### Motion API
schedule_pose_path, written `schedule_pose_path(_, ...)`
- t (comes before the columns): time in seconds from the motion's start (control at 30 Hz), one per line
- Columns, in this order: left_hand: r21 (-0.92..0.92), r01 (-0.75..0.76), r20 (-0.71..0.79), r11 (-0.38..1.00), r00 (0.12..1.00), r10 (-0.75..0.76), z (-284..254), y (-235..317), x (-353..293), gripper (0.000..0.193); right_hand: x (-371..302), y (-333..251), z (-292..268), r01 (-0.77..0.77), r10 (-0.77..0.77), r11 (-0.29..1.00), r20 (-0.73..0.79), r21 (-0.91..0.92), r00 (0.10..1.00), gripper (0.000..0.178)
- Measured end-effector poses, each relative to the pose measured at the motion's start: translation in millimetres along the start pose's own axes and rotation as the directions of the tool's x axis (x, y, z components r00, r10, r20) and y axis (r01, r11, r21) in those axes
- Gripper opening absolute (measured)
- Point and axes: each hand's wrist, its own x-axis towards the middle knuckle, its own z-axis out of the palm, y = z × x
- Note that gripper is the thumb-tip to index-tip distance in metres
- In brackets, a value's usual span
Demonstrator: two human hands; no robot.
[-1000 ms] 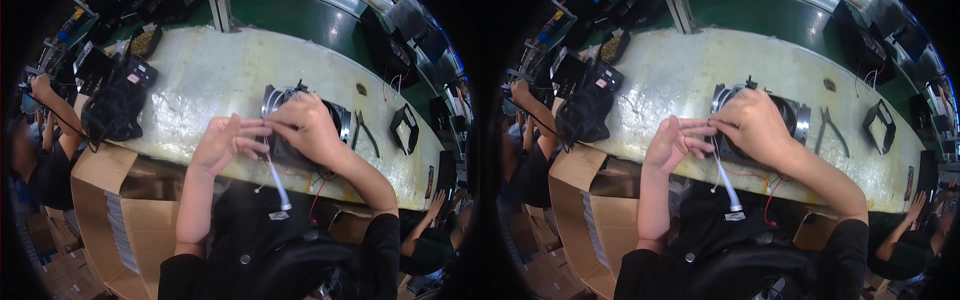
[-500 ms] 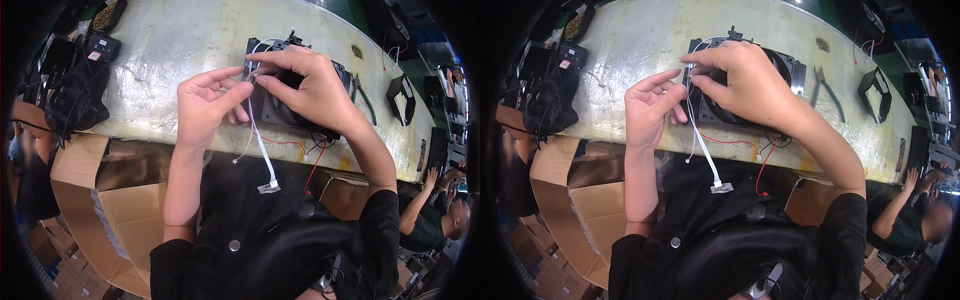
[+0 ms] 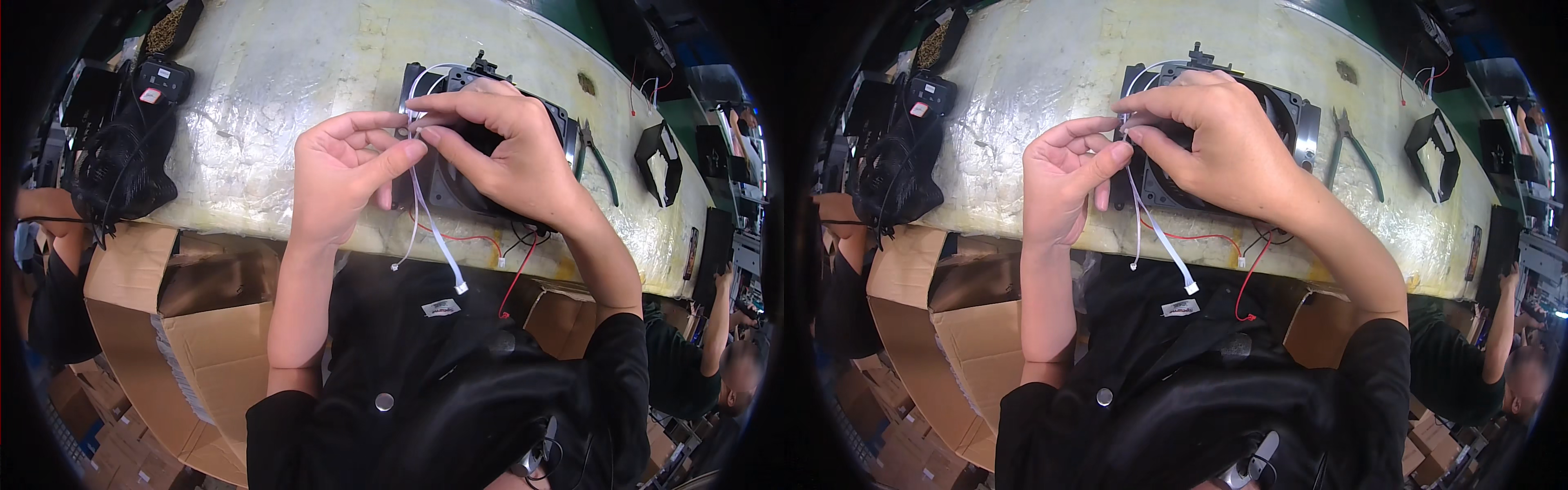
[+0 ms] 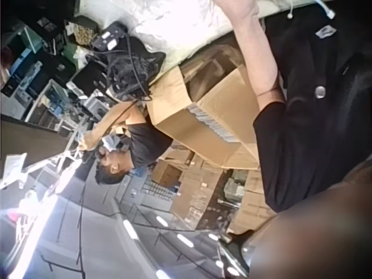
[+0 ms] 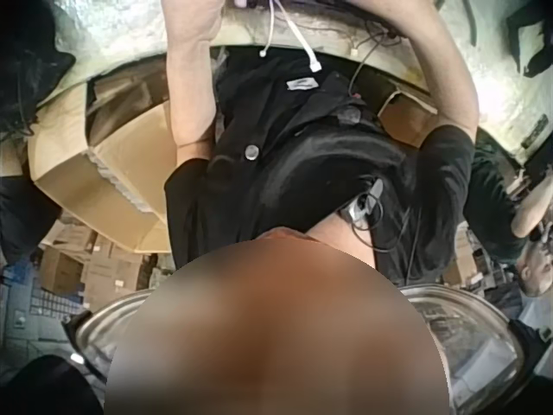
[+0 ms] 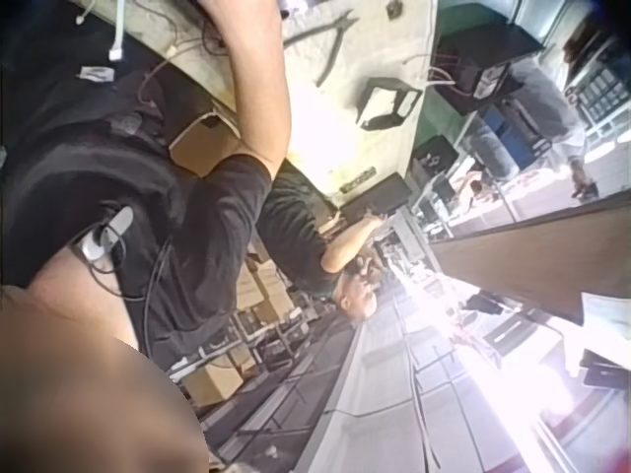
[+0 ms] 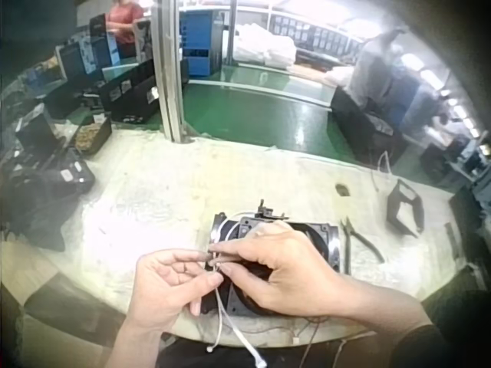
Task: Assembling components of an electronic device, including connecting wires and organizing parts on a production line.
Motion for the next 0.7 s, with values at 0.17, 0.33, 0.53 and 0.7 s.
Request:
schedule_pose_path(0.17,0.023,-0.03,0.017,0.999,0.999,0.03,1,2,1,0.03,0,0,1,-0.025,0.026,0.999,-0.005,0.028,1.0,0.032)
schedule_pose_path(0.33,0.149,-0.066,-0.003,0.987,0.998,0.067,-1,-3,1,0.025,3,-9,-3,-0.217,0.221,0.945,0.009,0.245,0.975,0.04)
schedule_pose_path(0.53,0.012,-0.171,0.087,0.985,0.982,0.17,2,-14,-9,0.018,-16,-4,12,0.049,-0.042,0.99,-0.055,0.133,0.998,0.05)
schedule_pose_path(0.7,0.053,-0.303,0.037,0.952,0.953,0.301,9,-20,-13,0.019,-20,-4,22,0.219,-0.156,0.906,-0.195,0.362,0.968,0.041)
